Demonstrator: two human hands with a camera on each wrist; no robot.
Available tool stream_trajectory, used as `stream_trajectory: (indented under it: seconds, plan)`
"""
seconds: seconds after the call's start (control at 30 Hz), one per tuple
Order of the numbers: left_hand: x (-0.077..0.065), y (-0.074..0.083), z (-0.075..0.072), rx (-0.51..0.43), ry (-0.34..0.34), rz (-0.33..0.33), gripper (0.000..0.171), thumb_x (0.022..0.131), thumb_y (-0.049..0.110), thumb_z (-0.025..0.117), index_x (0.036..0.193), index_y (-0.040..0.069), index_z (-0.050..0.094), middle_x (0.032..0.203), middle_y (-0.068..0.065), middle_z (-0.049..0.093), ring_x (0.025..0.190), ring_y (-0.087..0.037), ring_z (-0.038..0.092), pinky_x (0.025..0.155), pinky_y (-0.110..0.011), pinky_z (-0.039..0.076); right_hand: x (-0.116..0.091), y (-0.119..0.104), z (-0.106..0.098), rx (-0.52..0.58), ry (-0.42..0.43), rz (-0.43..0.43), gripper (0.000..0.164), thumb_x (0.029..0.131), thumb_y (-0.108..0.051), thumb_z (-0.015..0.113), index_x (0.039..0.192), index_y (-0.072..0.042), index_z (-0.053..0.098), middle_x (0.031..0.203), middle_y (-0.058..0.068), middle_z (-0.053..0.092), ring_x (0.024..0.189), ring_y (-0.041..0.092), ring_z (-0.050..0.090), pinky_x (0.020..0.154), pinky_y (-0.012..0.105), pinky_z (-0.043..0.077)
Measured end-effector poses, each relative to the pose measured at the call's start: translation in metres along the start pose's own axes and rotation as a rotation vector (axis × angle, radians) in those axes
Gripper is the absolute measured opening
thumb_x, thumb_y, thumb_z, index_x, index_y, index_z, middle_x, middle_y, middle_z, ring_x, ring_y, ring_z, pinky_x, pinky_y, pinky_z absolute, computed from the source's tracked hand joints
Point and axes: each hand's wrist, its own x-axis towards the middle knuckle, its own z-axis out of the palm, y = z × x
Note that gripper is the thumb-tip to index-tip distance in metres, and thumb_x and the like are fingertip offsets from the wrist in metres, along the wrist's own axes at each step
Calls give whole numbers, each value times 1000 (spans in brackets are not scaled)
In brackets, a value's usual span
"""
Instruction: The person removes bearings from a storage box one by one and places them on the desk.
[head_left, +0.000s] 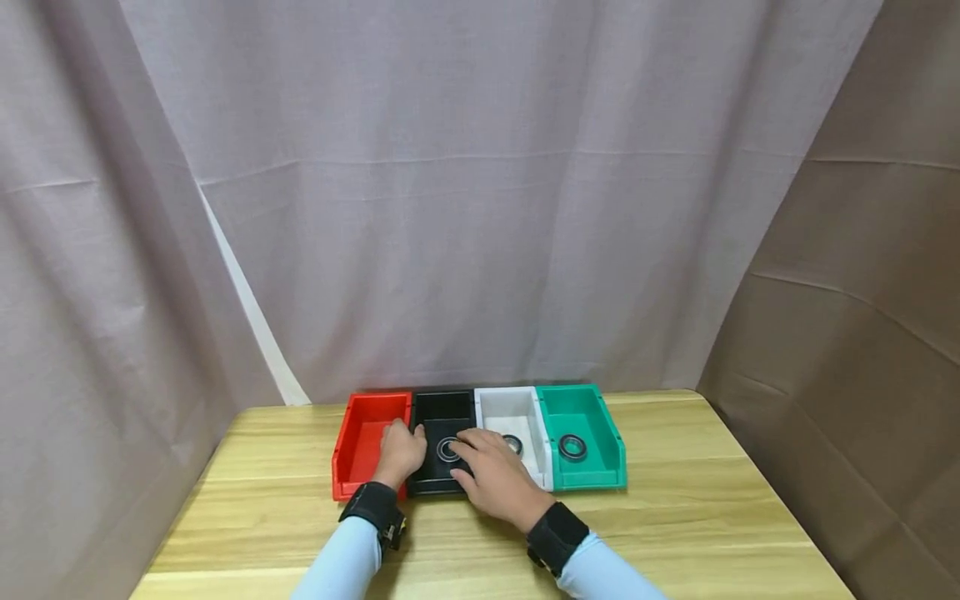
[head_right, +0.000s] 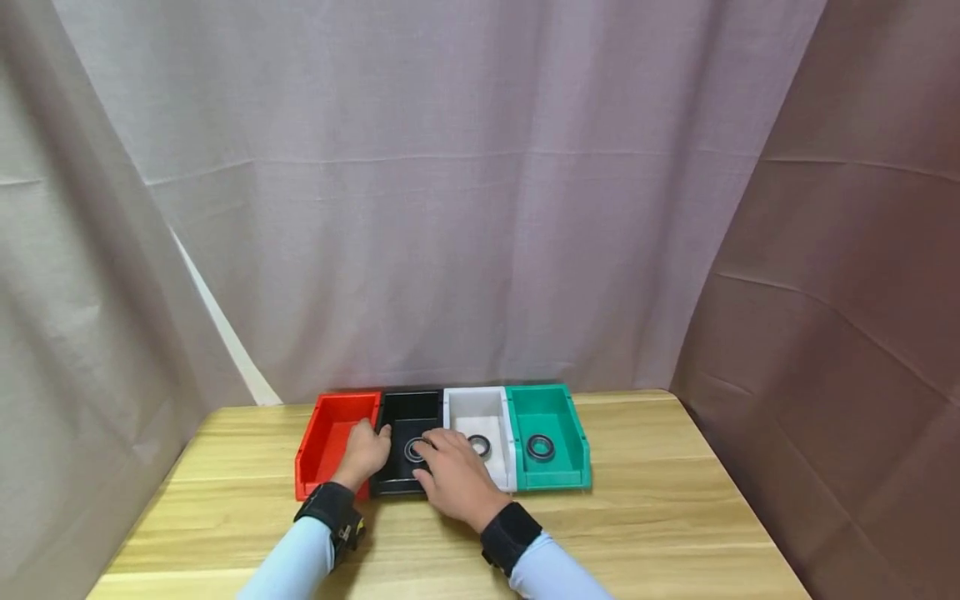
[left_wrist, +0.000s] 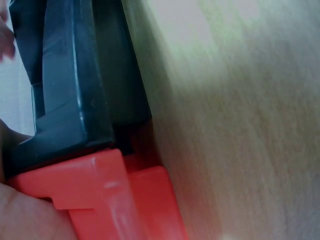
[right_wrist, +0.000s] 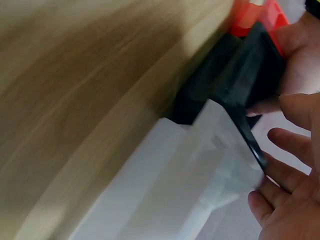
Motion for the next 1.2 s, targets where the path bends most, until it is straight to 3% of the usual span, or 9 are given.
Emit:
stream_trajectory:
  seconds: [0.1, 0.27, 0.43, 0.63, 0.8, 1.0, 1.2]
  plan:
    - [-8, 10, -8, -9, -5, 15, 41, 101, 19, 64, 120, -17, 61, 118, -37, 63, 111, -55, 62, 105, -65, 51, 10, 0, 9, -51, -15, -38, 39, 102, -31, 71, 136, -10, 71, 144, 10, 69, 138, 28, 61, 121, 45, 46]
    - [-14, 13, -12, -22, 9, 18, 37, 102, 17, 62, 118, -16, 61, 117, -37, 62, 109, -56, 62, 101, -65, 51, 29, -2, 22, -147, -80, -69, 39, 102, -32, 72, 135, -12, 72, 144, 7, 70, 139, 24, 62, 123, 40, 44]
    - [-13, 9, -12, -40, 16, 18, 40, 102, 19, 61, 120, -16, 60, 118, -37, 61, 109, -57, 61, 101, -66, 51, 50, -7, 32, -261, -157, -22, 41, 99, -40, 74, 133, -18, 73, 137, 2, 72, 132, 21, 65, 114, 36, 48]
    - [-12, 10, -11, -55, -14, 2, 42, 102, 19, 61, 124, -17, 59, 122, -39, 61, 115, -58, 59, 107, -66, 49, 67, -14, 36, -337, -250, 47, 36, 94, -47, 77, 121, -22, 77, 115, -2, 77, 109, 19, 72, 98, 34, 52]
    - [-6, 4, -3, -58, -1, 1, 39, 102, 21, 62, 118, -14, 62, 119, -37, 62, 113, -58, 60, 105, -66, 49, 74, -17, 36, -347, -304, 91, 25, 92, -43, 80, 108, -23, 80, 108, -2, 79, 103, 18, 74, 105, 38, 51]
    - [19, -23, 21, -75, -11, 20, 39, 102, 25, 61, 116, -12, 64, 121, -36, 61, 115, -57, 59, 105, -66, 49, 76, -16, 40, -355, -316, 119, 21, 88, -41, 83, 101, -24, 82, 108, -2, 78, 103, 18, 74, 108, 38, 50]
    - [14, -19, 14, -76, -39, -14, 41, 103, 24, 60, 121, -13, 61, 125, -36, 58, 119, -56, 57, 107, -66, 48, 75, -18, 41, -375, -311, 112, 22, 88, -43, 84, 100, -24, 83, 106, -2, 78, 101, 17, 75, 109, 38, 51]
